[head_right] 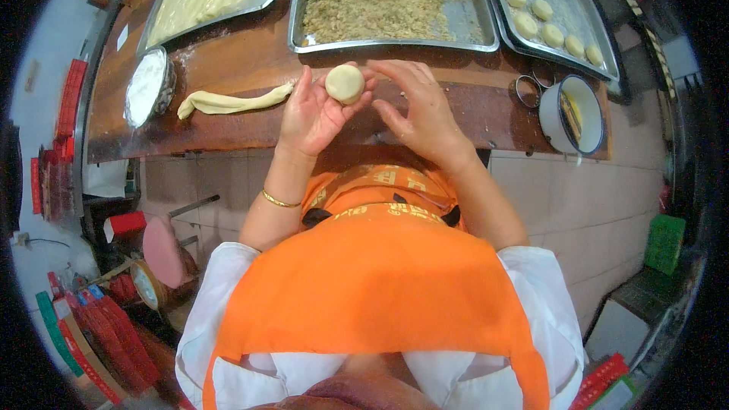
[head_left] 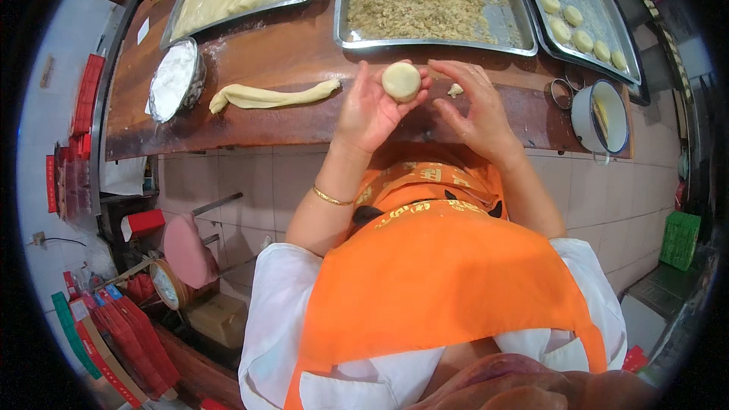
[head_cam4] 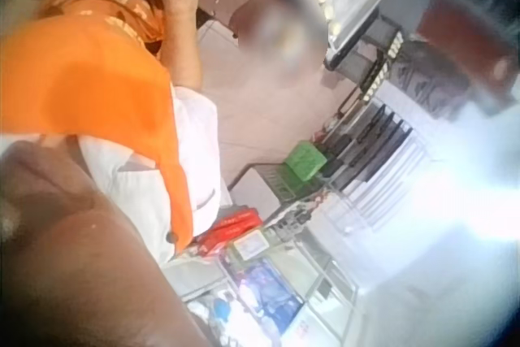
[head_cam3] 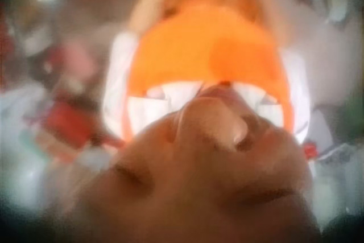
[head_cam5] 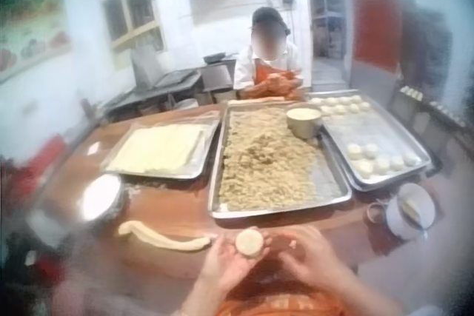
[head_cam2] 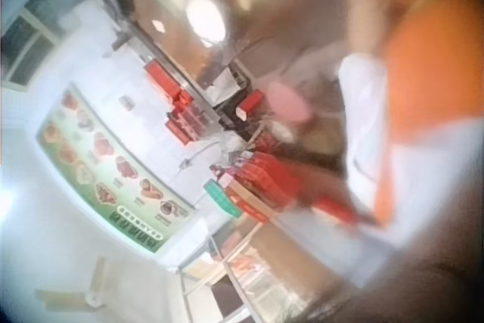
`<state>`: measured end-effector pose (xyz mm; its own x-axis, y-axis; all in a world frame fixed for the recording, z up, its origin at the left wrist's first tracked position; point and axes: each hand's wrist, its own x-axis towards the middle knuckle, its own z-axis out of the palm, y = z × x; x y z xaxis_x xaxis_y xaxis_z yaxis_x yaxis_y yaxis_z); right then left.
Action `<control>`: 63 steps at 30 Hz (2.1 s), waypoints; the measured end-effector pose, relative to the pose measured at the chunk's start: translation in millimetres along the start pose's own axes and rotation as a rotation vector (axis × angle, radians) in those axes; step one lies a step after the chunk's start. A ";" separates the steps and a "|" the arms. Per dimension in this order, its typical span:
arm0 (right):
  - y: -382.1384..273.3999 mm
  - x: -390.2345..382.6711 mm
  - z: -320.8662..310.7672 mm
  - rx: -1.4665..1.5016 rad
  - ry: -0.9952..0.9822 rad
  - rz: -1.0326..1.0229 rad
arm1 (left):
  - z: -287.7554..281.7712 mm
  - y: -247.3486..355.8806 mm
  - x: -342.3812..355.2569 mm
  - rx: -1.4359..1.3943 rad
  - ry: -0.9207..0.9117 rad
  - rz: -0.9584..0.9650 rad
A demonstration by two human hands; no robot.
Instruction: The person prepares bread rolls by hand by taking pieces of dough, flattening them, adding a filling from a tray, and rolling them into balls on a wooden table.
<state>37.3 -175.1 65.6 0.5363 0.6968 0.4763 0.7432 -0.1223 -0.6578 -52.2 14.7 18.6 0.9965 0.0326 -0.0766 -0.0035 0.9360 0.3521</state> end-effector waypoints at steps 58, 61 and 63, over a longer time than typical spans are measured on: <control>70.9 -23.8 13.0 0.465 0.077 0.333 | -12.8 36.5 35.5 2.462 0.488 0.123; 72.9 -22.1 14.1 0.478 0.080 0.335 | -8.1 20.9 27.7 2.545 0.486 0.228; 71.8 -22.0 16.1 0.484 0.066 0.363 | -8.8 9.3 23.5 2.649 0.422 0.362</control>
<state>72.4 -187.9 -1.4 0.7568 0.6233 0.1968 0.2499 0.0023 -0.9683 -29.5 27.3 11.9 0.9304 0.2906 0.2233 0.2746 -0.9563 0.1004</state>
